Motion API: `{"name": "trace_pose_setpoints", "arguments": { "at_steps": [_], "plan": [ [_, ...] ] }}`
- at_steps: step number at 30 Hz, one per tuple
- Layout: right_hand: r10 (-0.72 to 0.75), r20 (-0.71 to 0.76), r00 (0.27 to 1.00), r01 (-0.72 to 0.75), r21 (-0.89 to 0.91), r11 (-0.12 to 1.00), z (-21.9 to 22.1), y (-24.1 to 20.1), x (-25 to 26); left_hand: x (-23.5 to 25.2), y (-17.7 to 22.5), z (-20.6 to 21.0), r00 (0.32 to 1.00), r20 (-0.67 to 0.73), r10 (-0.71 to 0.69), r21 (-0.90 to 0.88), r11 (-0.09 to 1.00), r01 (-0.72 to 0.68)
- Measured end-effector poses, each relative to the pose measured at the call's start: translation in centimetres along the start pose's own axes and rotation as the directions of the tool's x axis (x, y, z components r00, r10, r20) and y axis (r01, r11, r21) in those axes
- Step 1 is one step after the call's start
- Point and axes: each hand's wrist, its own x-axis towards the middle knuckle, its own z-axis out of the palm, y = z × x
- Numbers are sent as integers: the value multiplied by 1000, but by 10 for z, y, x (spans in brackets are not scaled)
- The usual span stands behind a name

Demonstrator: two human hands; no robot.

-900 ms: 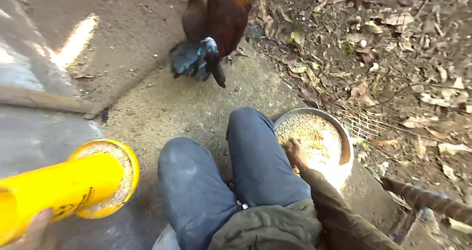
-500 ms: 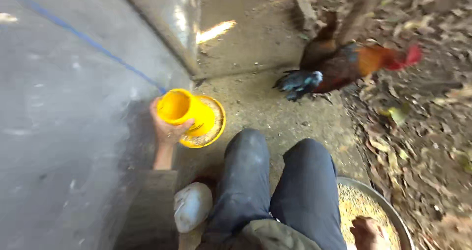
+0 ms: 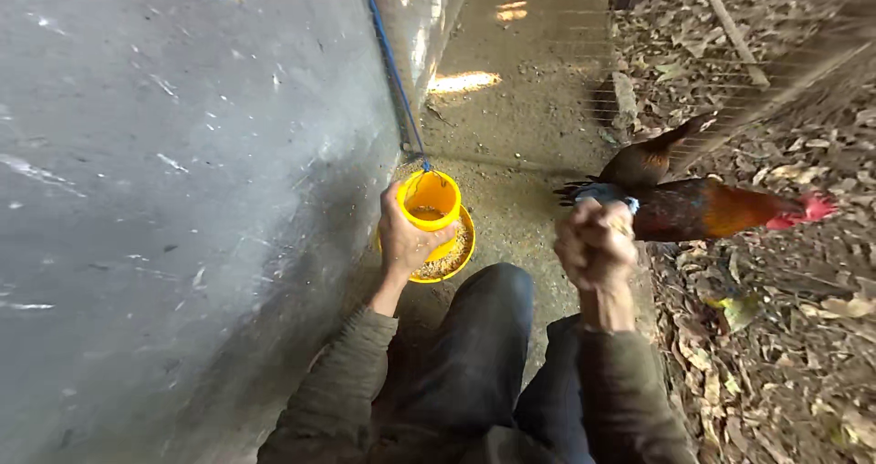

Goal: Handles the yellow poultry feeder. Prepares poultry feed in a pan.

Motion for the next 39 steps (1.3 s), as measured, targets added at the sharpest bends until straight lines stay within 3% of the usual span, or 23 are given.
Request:
{"name": "trace_pose_setpoints", "arguments": {
  "at_steps": [4, 6, 11, 14, 23, 26, 29, 31, 33, 36, 39],
  "plan": [
    [-69, 103, 992, 46, 214, 976, 61, 56, 68, -7, 11, 4, 999, -36, -12, 16, 1000, 13],
    [-97, 82, 992, 75, 244, 967, 81, 80, 86, -10, 17, 3, 998, -42, -37, 26, 999, 38],
    [-146, 76, 986, 147, -1, 989, 95, 109, 92, -14, 25, 3, 995, -77, -63, 39, 997, 66],
    [-176, 51, 983, 178, -40, 983, 100, 116, 98, -13, 20, 3, 994, -94, -63, 59, 996, 69],
    [-130, 106, 986, 153, -247, 957, 115, 102, 70, -8, 8, -1, 995, -89, -53, 78, 995, 60],
    [-211, 90, 973, 229, -326, 917, 123, 105, 78, -7, 6, -2, 995, -87, -46, 87, 995, 54],
    [-401, -6, 916, 364, -408, 837, 125, 128, 100, -8, 3, 0, 996, -93, 0, 109, 994, 10],
    [-445, -95, 891, 352, -474, 807, 127, 132, 104, -10, 3, -1, 996, -86, 0, 102, 995, 9],
    [-381, -251, 890, 254, -421, 871, 130, 131, 108, -11, 5, -1, 997, -67, -24, 101, 994, 30],
    [-83, -453, 888, 34, -116, 993, 127, 105, 112, -11, 5, 0, 997, -42, -59, 110, 992, 63],
    [162, -453, 877, -106, 146, 984, 99, 47, 88, -9, 3, -2, 998, -39, -51, 79, 995, 54]
  ]
}}
